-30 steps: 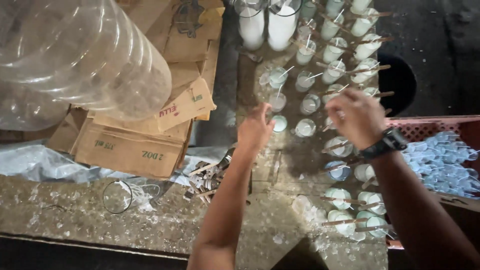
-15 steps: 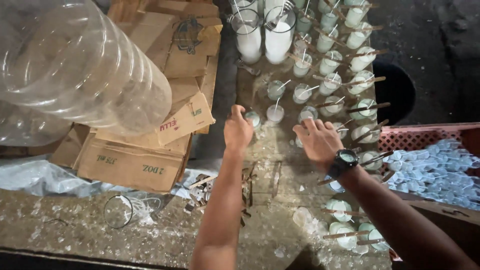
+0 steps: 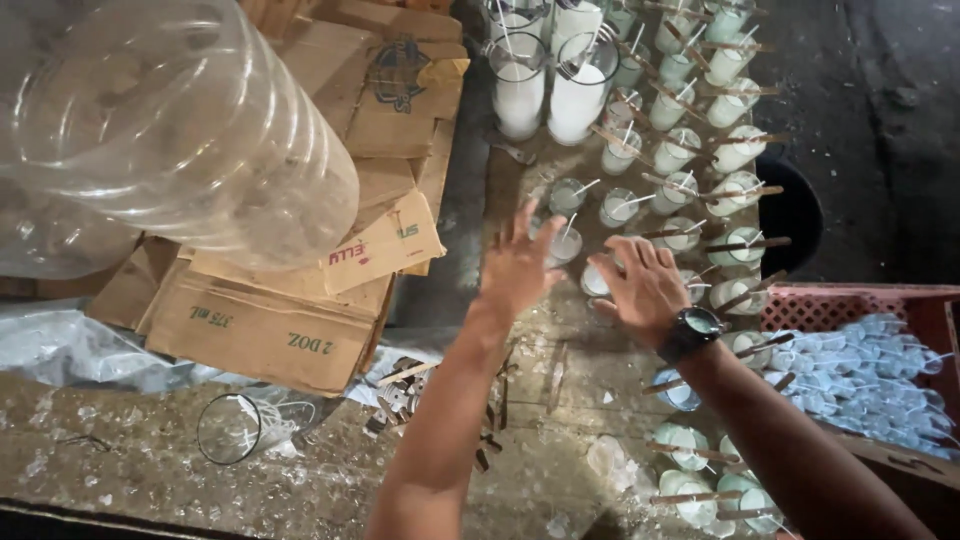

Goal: Removing old wicks from glass jars and preparing them for new candles by placing centering sticks.

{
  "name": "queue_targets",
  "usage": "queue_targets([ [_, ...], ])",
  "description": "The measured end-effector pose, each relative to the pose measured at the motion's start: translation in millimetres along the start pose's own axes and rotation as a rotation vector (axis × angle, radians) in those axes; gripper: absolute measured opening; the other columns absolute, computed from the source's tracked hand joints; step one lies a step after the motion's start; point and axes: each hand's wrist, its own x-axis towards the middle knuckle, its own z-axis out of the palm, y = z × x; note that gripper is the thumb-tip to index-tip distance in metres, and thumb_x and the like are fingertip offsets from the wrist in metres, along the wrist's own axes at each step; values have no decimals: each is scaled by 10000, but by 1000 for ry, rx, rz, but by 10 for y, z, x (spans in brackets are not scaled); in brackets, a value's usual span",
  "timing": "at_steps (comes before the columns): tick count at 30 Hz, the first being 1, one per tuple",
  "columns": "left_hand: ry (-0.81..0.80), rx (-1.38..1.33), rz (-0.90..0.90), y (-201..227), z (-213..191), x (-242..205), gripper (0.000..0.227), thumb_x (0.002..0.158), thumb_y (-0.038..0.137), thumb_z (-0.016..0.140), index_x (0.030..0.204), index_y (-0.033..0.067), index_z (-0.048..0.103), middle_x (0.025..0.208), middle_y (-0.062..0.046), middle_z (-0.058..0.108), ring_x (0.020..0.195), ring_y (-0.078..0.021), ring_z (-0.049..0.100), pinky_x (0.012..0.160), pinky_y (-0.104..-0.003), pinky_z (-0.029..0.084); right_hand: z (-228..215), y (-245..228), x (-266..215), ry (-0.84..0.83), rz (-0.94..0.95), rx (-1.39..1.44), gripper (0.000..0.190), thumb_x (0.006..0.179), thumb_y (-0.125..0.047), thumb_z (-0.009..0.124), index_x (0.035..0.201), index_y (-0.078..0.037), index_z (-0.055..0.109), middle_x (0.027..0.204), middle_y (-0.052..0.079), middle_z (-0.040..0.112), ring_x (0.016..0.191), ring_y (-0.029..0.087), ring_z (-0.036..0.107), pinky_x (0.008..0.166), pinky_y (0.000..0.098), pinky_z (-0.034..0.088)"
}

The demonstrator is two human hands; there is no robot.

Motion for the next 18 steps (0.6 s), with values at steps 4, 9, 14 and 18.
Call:
queue_targets([
  [4,61,1,40,-112,194,92,719,599,386,744,1217,212,421,1205,-166,419,1040,-335,487,771,-430,459,-241,41,91,-108,8,-62,730,598,-466,641,1230,-212,380,1225,85,340,1156,273,346,832,360,368],
  [9,-265,4,-26,-57,60,217,942,641,569,641,1360,223,139,1286,-209,344,1146,-406,400,816,-490,444,-145,56,199,-182,-26,-248,947,516,-518,702,1306,-229,269,1234,122,355,1169,299,372,797,373,398],
  [14,-369,150,-18,-83,268,372,919,585,617,642,1300,192,252,1176,-176,379,1054,-384,444,756,-446,484,-165,8,330,-289,11,-186,812,526,-472,734,1204,-208,373,1292,161,269,1197,364,321,794,402,408],
  [18,-389,139,-2,73,-51,272,808,631,491,678,1262,152,304,1149,-183,425,1064,-390,450,778,-460,466,-238,-66,391,-399,63,-146,714,555,-499,728,1129,-179,448,1329,198,222,1228,423,270,801,422,440],
])
